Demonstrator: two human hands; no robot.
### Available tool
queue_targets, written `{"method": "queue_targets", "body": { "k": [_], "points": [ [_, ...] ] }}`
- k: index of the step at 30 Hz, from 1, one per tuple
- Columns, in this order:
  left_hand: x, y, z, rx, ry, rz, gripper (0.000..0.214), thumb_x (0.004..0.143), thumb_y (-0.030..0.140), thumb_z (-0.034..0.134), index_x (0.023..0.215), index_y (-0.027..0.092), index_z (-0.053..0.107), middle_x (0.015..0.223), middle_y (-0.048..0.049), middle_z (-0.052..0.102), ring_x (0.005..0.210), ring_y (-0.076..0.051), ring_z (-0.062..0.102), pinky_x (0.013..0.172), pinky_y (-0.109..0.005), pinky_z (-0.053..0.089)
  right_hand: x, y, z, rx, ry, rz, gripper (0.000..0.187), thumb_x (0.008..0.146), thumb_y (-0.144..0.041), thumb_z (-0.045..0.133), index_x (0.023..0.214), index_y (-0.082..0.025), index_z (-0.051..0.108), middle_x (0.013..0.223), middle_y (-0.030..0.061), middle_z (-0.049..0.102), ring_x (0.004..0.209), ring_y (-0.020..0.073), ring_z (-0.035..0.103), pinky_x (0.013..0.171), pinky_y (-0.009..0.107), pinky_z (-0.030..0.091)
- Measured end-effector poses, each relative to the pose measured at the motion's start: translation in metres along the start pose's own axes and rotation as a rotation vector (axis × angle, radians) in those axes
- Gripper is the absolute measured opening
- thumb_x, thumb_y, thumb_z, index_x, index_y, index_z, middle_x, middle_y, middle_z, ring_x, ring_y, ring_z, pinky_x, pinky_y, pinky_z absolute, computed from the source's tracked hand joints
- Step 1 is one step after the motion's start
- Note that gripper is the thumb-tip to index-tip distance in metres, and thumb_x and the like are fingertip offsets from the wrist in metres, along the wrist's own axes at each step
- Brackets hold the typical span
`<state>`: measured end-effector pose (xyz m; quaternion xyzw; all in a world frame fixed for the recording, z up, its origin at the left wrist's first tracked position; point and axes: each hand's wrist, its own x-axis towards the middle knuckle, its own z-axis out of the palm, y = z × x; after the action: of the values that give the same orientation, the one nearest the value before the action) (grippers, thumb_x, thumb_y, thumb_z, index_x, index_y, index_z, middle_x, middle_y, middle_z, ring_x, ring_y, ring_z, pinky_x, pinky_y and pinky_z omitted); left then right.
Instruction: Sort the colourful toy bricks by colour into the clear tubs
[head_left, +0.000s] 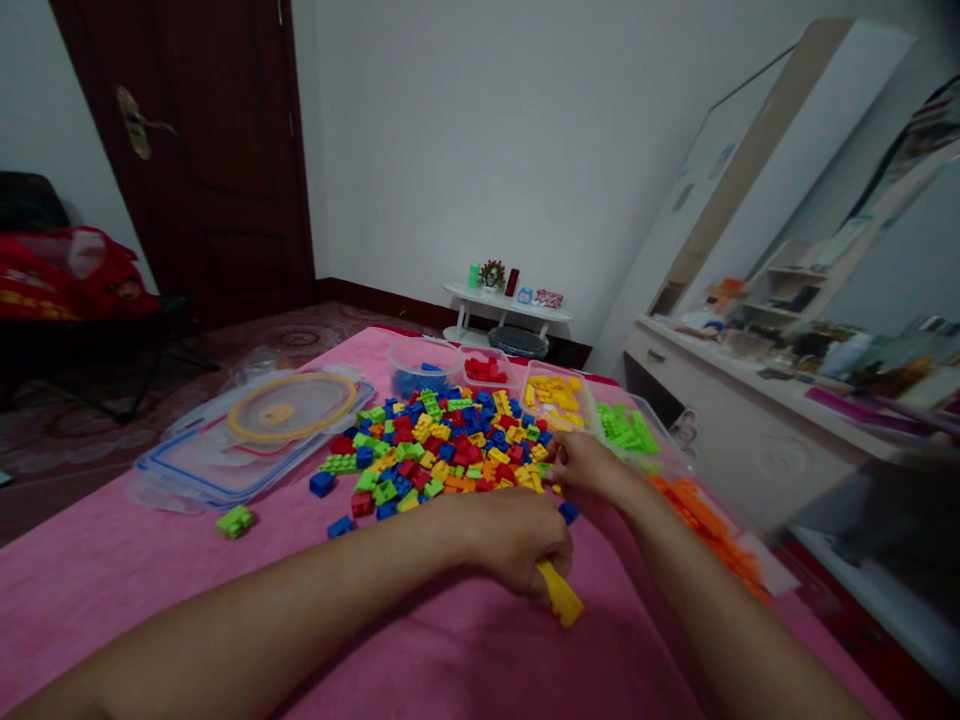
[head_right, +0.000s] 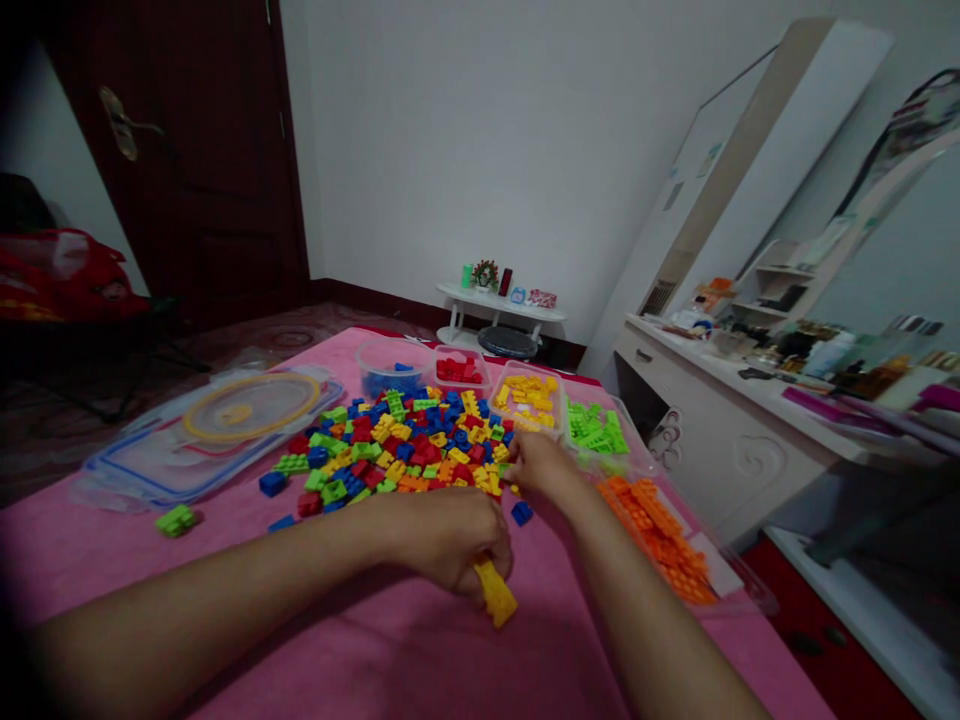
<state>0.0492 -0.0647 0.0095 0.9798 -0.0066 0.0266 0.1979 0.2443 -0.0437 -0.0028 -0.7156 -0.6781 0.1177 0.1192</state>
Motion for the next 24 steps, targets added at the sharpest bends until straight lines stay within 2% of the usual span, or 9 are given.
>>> {"method": "queue_targets", "body": {
  "k": [4,8,12,15,18,20,22,24],
  "points": [
    [-0.013,-0.003,-0.028,-0.17,0.086,-0.08,0.026,0.076,0.025,0.065,0.101,0.02,0.07,0.088,-0.0012,0.072,0.07,-0.012,0.06,0.061,-0.019,0.04,0.012,-0.008,-0.006,-0.06,-0.078,-0.008,0.024,0.057,-0.022,0.074,0.078,-0.017,0.063,0.065,-0.0021,0.061,0.059,0.0122,0.053,0.051,0.022,0.033],
    [-0.029,-0.023,-0.052,-0.069,0.331,-0.27,0.027,0.079,0.029,0.061,0.103,0.019,0.07,0.084,-0.0018,0.071,0.067,-0.012,0.059,0.059,-0.02,0.037,0.022,-0.018,-0.003,-0.116,-0.054,0.009,0.016,0.063,-0.03,0.07,0.071,-0.018,0.063,0.067,0.0009,0.062,0.063,0.0144,0.055,0.053,0.023,0.033],
    [-0.04,-0.046,-0.062,0.073,0.498,-0.524,0.029,0.081,0.035,0.055,0.096,0.016,0.072,0.07,-0.0028,0.068,0.058,-0.013,0.054,0.052,-0.022,0.032,0.022,-0.025,0.002,-0.153,0.035,0.021,0.018,0.065,-0.033,0.069,0.072,-0.019,0.06,0.073,0.0027,0.062,0.068,0.0158,0.055,0.054,0.024,0.032],
    [-0.042,-0.056,-0.06,0.019,0.589,-0.615,0.031,0.083,0.035,0.052,0.097,0.015,0.071,0.064,-0.0024,0.064,0.057,-0.013,0.055,0.051,-0.021,0.033,0.018,-0.027,-0.001,-0.105,0.036,0.003,0.016,0.063,-0.03,0.069,0.069,-0.019,0.059,0.067,0.0007,0.06,0.063,0.0141,0.054,0.052,0.023,0.032],
    [-0.038,-0.06,-0.054,-0.214,0.648,-0.648,0.034,0.082,0.035,0.054,0.106,0.013,0.065,0.063,-0.0008,0.061,0.055,-0.013,0.058,0.05,-0.02,0.038,0.012,-0.036,-0.007,0.083,0.112,-0.074,0.017,0.065,-0.031,0.068,0.064,-0.017,0.057,0.065,0.001,0.06,0.062,0.0134,0.054,0.053,0.023,0.036],
    [-0.035,-0.062,-0.05,-0.425,0.67,-0.642,0.037,0.083,0.034,0.054,0.113,0.013,0.06,0.066,-0.0008,0.062,0.053,-0.012,0.059,0.05,-0.02,0.043,0.007,-0.048,-0.009,0.281,0.157,-0.148,0.018,0.066,-0.032,0.066,0.068,-0.017,0.056,0.069,0.001,0.06,0.063,0.0131,0.056,0.055,0.023,0.04],
    [-0.033,-0.063,-0.048,-0.577,0.711,-0.629,0.039,0.083,0.034,0.055,0.116,0.014,0.056,0.072,-0.0017,0.063,0.054,-0.012,0.06,0.05,-0.021,0.046,0.002,-0.063,-0.009,0.513,0.141,-0.162,0.021,0.068,-0.031,0.062,0.082,-0.017,0.056,0.077,0.0009,0.061,0.061,0.0126,0.058,0.054,0.023,0.044],
    [-0.033,-0.063,-0.048,-0.616,0.751,-0.633,0.041,0.08,0.036,0.059,0.115,0.015,0.056,0.071,-0.0013,0.062,0.052,-0.011,0.059,0.049,-0.021,0.047,-0.003,-0.074,-0.007,0.709,0.089,-0.135,0.036,0.068,-0.028,0.06,0.102,-0.018,0.053,0.084,0.0011,0.06,0.056,0.0121,0.059,0.05,0.024,0.047]
  ]
}}
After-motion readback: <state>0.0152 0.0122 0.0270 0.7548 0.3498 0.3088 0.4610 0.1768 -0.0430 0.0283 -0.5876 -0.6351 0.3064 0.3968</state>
